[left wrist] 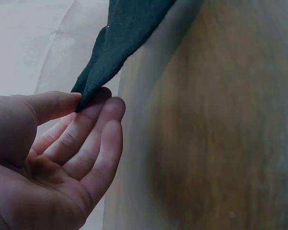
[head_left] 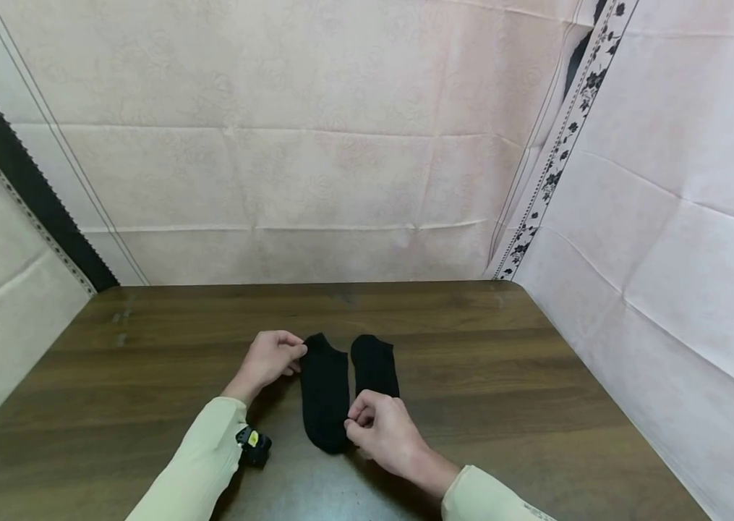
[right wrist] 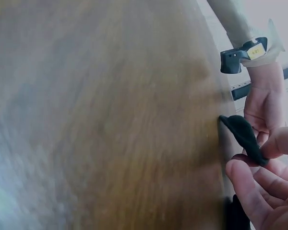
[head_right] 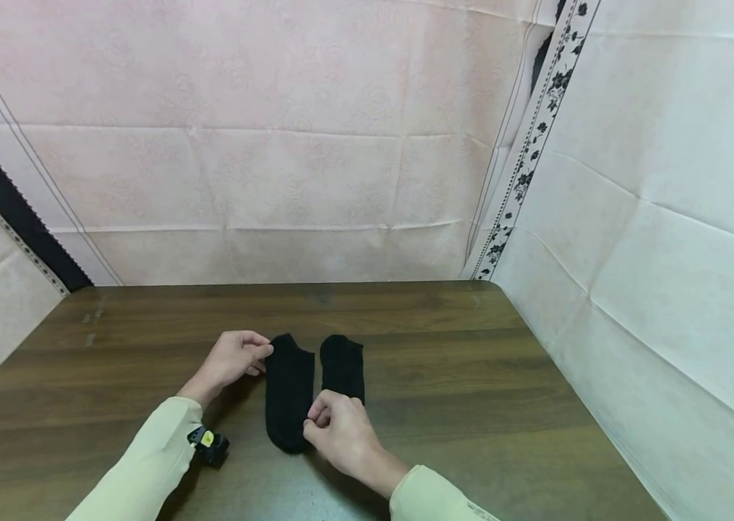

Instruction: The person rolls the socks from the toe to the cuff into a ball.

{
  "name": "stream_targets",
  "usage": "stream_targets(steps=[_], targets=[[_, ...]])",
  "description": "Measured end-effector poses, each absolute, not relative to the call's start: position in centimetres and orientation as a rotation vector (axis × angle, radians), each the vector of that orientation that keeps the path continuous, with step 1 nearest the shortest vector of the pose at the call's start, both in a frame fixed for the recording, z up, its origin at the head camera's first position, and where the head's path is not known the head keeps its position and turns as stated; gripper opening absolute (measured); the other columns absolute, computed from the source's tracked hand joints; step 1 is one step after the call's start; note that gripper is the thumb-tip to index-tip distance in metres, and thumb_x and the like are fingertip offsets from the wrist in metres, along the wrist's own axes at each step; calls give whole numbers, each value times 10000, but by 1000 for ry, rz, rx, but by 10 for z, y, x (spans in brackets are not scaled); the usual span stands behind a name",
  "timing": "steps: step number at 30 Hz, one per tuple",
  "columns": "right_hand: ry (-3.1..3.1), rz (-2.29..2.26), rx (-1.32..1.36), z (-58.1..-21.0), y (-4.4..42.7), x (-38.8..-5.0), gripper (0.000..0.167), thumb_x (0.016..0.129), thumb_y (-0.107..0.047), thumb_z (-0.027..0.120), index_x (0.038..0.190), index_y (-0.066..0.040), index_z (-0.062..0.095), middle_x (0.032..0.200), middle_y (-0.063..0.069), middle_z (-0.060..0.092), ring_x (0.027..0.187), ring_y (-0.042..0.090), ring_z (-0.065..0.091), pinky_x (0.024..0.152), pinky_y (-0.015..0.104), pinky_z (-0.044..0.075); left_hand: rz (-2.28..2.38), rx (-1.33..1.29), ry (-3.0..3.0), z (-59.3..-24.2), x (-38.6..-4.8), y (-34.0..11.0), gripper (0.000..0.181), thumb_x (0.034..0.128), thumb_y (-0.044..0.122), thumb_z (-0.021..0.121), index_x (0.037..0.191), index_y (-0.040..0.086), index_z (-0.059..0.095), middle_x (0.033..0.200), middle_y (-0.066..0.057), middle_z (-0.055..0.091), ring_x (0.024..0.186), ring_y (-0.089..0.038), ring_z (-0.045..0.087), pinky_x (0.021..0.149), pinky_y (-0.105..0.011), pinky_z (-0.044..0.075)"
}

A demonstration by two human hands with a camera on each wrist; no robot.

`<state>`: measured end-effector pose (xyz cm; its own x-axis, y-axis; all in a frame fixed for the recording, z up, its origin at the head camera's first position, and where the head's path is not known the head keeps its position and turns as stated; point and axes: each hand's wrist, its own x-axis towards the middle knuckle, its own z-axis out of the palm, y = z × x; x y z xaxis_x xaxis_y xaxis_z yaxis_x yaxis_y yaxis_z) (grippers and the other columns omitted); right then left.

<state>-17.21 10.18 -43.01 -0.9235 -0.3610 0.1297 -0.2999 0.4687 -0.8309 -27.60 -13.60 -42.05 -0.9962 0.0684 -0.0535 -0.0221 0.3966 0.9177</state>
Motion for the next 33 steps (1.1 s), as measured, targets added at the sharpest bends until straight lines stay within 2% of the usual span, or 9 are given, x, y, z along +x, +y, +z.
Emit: stream_targets(steps=[7, 13, 21, 27, 33], targets=[[2474, -1670, -471, -424, 108, -171, 92, 918, -32, 704, 899, -68, 622, 757, 72, 723, 599, 247, 690, 543, 327, 562, 1836, 67, 2448, -416, -275, -130, 194, 988, 98, 650, 1105, -54, 671, 962, -159, 729, 736, -254, 692, 704, -379, 591], [2280, -1885, -398, -420, 115, -172, 99, 902, 39, 702, 943, 35, 612, 794, 157, 694, 643, 201, 662, 626, 373, 592, 1949, 50, 2354, -414, -275, -123, 224, 987, 89, 647, 1150, -64, 651, 974, -166, 723, 716, -253, 690, 695, -382, 593], [2174, -1969, -285, -420, 128, -172, 117, 903, 60, 682, 997, 83, 616, 831, 108, 675, 596, 191, 641, 541, 347, 572, 2012, 40, 2303, -415, -280, -108, 228, 984, 99, 653, 1162, -42, 659, 1004, -163, 721, 712, -245, 699, 697, -385, 593], [2242, -1942, -276, -420, 141, -172, 124, 908, 37, 687, 1023, 65, 651, 895, 109, 671, 632, 209, 630, 503, 343, 555, 2033, 59, 2263, -414, -284, -92, 205, 975, 91, 662, 1139, -31, 672, 974, -152, 723, 702, -241, 697, 716, -420, 592], [2271, -1939, -264, -419, 150, -171, 138, 920, 19, 686, 1053, 51, 672, 945, 107, 668, 658, 225, 631, 506, 364, 557, 2030, 76, 2263, -416, -288, -81, 208, 978, 109, 665, 1143, -18, 677, 951, -136, 724, 700, -238, 691, 688, -384, 594]])
